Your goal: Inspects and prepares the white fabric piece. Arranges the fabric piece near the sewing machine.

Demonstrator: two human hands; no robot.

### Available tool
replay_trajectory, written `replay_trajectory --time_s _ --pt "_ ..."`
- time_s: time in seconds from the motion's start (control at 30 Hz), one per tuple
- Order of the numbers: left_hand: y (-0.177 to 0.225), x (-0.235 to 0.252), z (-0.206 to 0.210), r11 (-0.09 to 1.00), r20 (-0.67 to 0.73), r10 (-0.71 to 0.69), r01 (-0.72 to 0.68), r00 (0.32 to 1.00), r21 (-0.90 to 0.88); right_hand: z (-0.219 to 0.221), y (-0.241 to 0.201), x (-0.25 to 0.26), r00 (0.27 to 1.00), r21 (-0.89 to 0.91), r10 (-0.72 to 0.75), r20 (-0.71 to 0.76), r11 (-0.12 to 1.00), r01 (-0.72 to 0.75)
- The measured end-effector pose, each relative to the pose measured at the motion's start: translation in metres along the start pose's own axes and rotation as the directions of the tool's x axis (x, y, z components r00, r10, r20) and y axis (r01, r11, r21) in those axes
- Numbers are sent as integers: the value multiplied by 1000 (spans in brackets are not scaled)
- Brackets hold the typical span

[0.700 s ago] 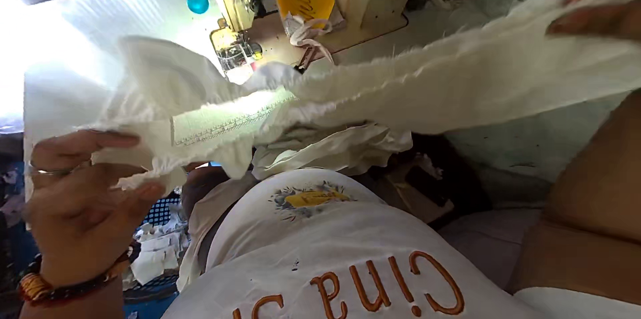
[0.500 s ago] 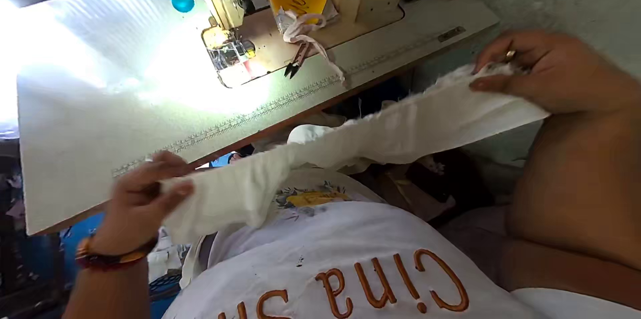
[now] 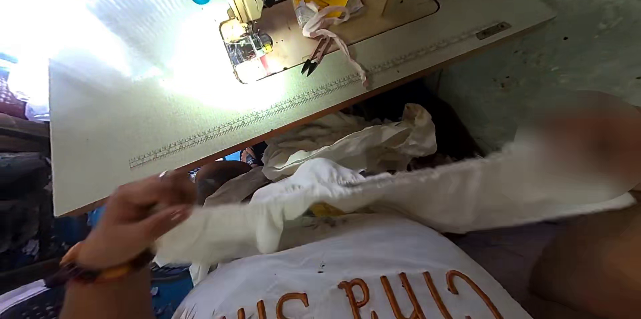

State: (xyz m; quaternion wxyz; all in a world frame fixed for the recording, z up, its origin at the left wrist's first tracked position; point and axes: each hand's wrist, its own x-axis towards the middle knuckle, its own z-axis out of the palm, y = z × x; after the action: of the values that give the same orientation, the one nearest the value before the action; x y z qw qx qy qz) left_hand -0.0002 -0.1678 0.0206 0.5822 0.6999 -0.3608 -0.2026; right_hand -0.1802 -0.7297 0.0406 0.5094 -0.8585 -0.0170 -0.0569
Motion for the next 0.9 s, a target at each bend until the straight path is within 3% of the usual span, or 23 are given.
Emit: replay_trajectory --time_s 0.1,0.2,0.27,0.33,0.47,0.53,0.6,0.67,0.73,0.83,0.9 --pt "-60 10 24 877 -219 -96 186 971 442 17 42 23 990 -189 132 -50 972 -139" --pt "-117 5 54 718 -121 -96 153 988 678 41 90 30 925 -158 365 111 925 -346" --pt "-141 1 63 619 -63 -213 185 975 763 59 112 23 842 -174 481 243 876 -450" --pt "-159 5 61 565 -45 -379 269 924 780 75 122 15 788 -202 547 282 837 -508" --pt "-162 19 53 563 -166 -252 284 953 776 75 104 14 816 -232 556 159 824 -516" --pt "-154 25 48 636 -200 -280 337 939 694 65 91 14 851 -266 507 137 846 -462" --pt "-141 30 46 709 -170 -469 484 867 512 60 74 15 863 -326 483 146 847 -420" --pt "-121 35 45 699 -70 -628 601 775 388 63 58 18 861 -402 477 177 834 -379" --pt "-90 44 50 718 8 -595 527 803 455 68 46 21 863 -462 452 225 830 -314" --pt "-51 67 72 784 46 -286 206 957 586 80 35 30 915 -503 346 209 840 -202" --pt "-44 90 92 814 58 -108 55 992 578 91 27 37 954 -513 267 132 842 -165"
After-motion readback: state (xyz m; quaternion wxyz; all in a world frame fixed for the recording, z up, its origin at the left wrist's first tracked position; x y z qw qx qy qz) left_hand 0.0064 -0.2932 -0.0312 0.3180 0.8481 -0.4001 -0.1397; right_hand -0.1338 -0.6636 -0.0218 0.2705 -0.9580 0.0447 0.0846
